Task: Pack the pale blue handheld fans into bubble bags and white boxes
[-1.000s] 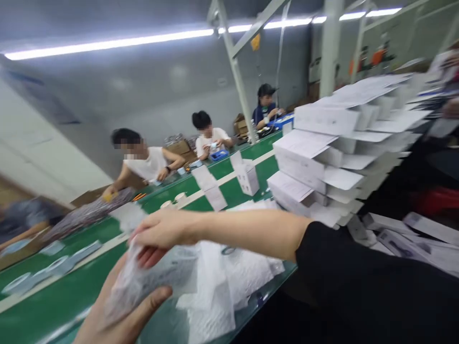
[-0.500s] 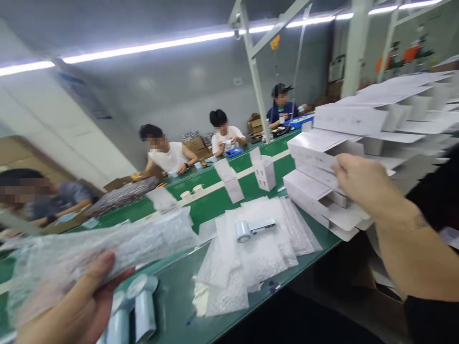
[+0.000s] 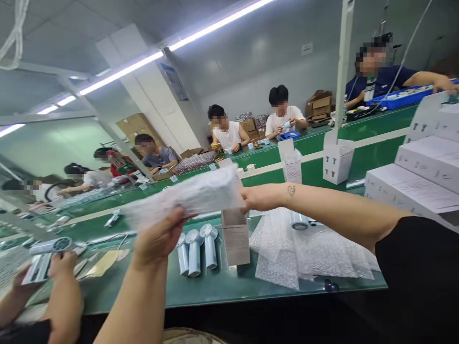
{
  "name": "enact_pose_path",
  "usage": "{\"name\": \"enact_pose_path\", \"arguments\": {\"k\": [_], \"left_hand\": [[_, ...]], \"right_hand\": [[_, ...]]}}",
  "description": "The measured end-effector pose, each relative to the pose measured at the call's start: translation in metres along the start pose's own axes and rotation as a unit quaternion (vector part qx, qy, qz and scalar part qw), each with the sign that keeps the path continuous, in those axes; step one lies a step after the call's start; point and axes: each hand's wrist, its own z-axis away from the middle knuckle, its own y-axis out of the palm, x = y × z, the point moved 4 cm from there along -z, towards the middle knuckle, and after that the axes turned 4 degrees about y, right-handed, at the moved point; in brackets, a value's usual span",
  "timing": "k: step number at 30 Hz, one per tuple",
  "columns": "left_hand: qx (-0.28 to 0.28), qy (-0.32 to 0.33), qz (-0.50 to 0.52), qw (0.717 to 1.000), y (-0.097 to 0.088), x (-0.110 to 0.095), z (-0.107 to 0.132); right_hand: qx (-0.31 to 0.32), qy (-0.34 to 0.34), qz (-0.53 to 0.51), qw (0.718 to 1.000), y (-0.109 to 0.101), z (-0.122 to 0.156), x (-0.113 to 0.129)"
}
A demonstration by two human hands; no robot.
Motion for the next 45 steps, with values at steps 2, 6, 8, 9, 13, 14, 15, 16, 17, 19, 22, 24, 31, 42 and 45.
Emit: {"name": "enact_pose_path", "arguments": {"k": [2,6,8,9,13,14,15,16,17,19,22,24,31,42,45], "left_hand": [[0.109,-0.04,-0.116,0.986,0.001,0.008,-0.003],[0.275,-0.076,-0.374,0.883,0.008,-0.019,-0.016],[0.354,-0.075,-0.502,0.785,0.025,-0.037,-0.025],[0.391,-0.073,-0.561,0.726,0.035,-0.043,-0.029],[0.487,-0.097,-0.667,0.556,0.066,-0.032,-0.037],[0.499,-0.104,-0.669,0.542,0.069,-0.023,-0.035],[0.508,-0.105,-0.666,0.536,0.069,-0.014,-0.031],[0.511,-0.101,-0.661,0.54,0.066,-0.005,-0.026],[0.506,-0.087,-0.655,0.555,0.062,0.001,-0.02],[0.466,-0.044,-0.635,0.614,0.05,0.008,-0.005],[0.416,-0.025,-0.603,0.681,0.028,0.007,0.021],[0.396,0.003,-0.591,0.702,0.016,0.004,0.035],[-0.059,-0.03,-0.64,0.765,-0.041,0.049,0.059],[-0.16,-0.294,-0.415,0.846,-0.086,0.175,0.114],[-0.249,-0.281,-0.233,0.897,-0.082,0.166,0.105]], "right_hand": [[-0.01,-0.011,-0.056,0.998,0.021,-0.004,-0.007],[-0.07,-0.009,-0.113,0.991,0.051,0.001,-0.009],[-0.093,0.039,-0.148,0.984,0.066,-0.001,-0.006],[-0.103,0.062,-0.172,0.978,0.073,-0.005,-0.003],[-0.129,0.05,-0.234,0.962,0.103,-0.022,0.026],[-0.139,0.036,-0.238,0.961,0.108,-0.025,0.033],[-0.152,0.029,-0.238,0.959,0.112,-0.027,0.039],[-0.173,0.033,-0.239,0.955,0.115,-0.028,0.042],[-0.199,0.044,-0.242,0.949,0.115,-0.027,0.043],[-0.245,0.071,-0.248,0.934,0.111,-0.024,0.04],[-0.236,0.072,-0.232,0.941,0.095,-0.025,0.034],[-0.211,0.05,-0.213,0.953,0.078,-0.033,0.027],[-0.226,0.071,-0.362,0.902,0.022,-0.121,-0.049],[-0.237,0.187,-0.336,0.892,0.082,-0.24,-0.158],[-0.255,0.218,-0.326,0.884,0.074,-0.223,-0.157]]}}
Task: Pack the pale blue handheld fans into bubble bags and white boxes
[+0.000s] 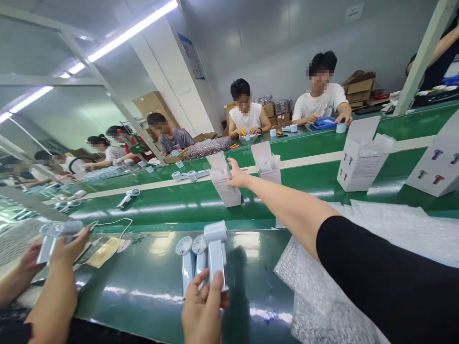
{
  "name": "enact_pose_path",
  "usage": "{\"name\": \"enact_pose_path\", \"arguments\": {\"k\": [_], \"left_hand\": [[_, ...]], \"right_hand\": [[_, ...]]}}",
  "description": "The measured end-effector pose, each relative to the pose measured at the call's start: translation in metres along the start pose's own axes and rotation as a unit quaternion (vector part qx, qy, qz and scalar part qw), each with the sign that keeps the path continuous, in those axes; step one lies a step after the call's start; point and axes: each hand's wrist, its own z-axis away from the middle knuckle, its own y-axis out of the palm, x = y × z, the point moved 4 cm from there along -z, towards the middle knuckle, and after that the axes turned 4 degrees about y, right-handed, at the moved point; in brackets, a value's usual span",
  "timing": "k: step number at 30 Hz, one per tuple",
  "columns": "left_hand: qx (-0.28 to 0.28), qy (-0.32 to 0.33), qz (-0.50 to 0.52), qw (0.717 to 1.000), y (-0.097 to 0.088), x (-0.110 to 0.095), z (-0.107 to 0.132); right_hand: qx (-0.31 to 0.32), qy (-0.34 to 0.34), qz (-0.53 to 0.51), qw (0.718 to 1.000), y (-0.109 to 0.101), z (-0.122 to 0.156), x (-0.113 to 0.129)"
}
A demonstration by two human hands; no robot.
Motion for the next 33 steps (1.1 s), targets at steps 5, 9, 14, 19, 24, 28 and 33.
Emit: {"name": "enact_pose_path", "arguments": {"k": [5,9,14,19,24,28,33], "left_hand": [[0.014,0.094,0.173,0.98,0.05,-0.066,0.007],[0.232,0.197,0.183,0.935,0.12,-0.106,0.011],[0.449,0.411,-0.201,0.768,0.201,-0.102,-0.034],[0.516,0.542,-0.461,0.477,0.252,-0.072,-0.069],[0.519,0.554,-0.408,0.507,0.249,-0.071,-0.06],[0.435,0.521,-0.409,0.61,0.205,-0.081,-0.039],[0.37,0.411,-0.307,0.775,0.138,-0.1,0.016]], "right_hand": [[0.11,0.23,-0.131,0.958,-0.033,0.083,0.025],[0.125,0.242,-0.308,0.912,-0.07,0.152,0.058],[-0.062,0.201,-0.336,0.918,-0.158,0.214,0.083],[-0.059,0.226,-0.346,0.909,-0.192,0.304,0.086],[0.041,0.273,-0.526,0.805,-0.149,0.374,0.053],[0.132,0.317,-0.58,0.739,-0.1,0.39,0.024],[0.19,0.323,-0.584,0.72,-0.055,0.375,0.015]]}}
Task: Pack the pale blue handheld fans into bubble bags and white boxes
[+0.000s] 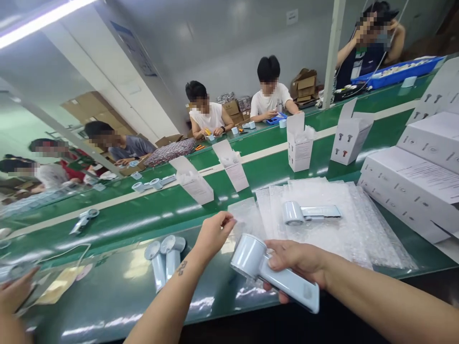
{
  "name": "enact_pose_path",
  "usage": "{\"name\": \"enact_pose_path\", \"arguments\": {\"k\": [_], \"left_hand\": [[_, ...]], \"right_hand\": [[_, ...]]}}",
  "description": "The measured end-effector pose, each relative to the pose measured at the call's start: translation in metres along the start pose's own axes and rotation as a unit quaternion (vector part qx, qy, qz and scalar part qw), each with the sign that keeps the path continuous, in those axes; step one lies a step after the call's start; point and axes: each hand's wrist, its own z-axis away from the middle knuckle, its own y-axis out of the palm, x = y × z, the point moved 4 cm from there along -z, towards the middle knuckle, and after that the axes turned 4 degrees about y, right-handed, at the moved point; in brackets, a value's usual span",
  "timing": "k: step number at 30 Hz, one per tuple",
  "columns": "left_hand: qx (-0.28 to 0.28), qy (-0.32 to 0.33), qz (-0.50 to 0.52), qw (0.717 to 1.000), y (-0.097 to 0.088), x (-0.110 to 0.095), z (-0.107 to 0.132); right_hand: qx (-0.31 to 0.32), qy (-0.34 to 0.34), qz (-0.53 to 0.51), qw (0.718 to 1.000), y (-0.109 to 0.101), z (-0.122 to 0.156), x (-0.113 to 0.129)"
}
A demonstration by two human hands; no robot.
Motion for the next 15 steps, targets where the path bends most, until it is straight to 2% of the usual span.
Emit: {"name": "enact_pose_path", "arguments": {"k": [4,6,7,9,11,13,15], "left_hand": [[-0.006,-0.086,0.131,0.988,-0.008,-0.023,0.041],[-0.062,-0.111,0.166,0.978,-0.014,-0.028,0.058],[-0.099,-0.103,0.16,0.977,-0.018,-0.031,0.066],[-0.161,-0.027,0.103,0.981,-0.024,-0.043,0.083],[-0.202,0.115,0.019,0.972,-0.025,-0.062,0.1],[-0.234,0.249,-0.055,0.938,-0.021,-0.078,0.118],[-0.249,0.321,-0.119,0.906,-0.012,-0.085,0.133]], "right_hand": [[0.022,0.005,0.013,1.0,0.013,-0.02,-0.004],[-0.002,0.009,0.021,1.0,0.015,-0.02,-0.007],[-0.026,0.01,0.026,0.999,0.015,-0.018,-0.008],[-0.084,0.011,0.037,0.996,0.013,-0.011,-0.011],[-0.129,0.012,0.05,0.99,0.01,-0.002,-0.015],[-0.139,-0.001,0.063,0.988,0.01,0.007,-0.016],[-0.13,-0.03,0.076,0.988,0.012,0.016,-0.015]]}}
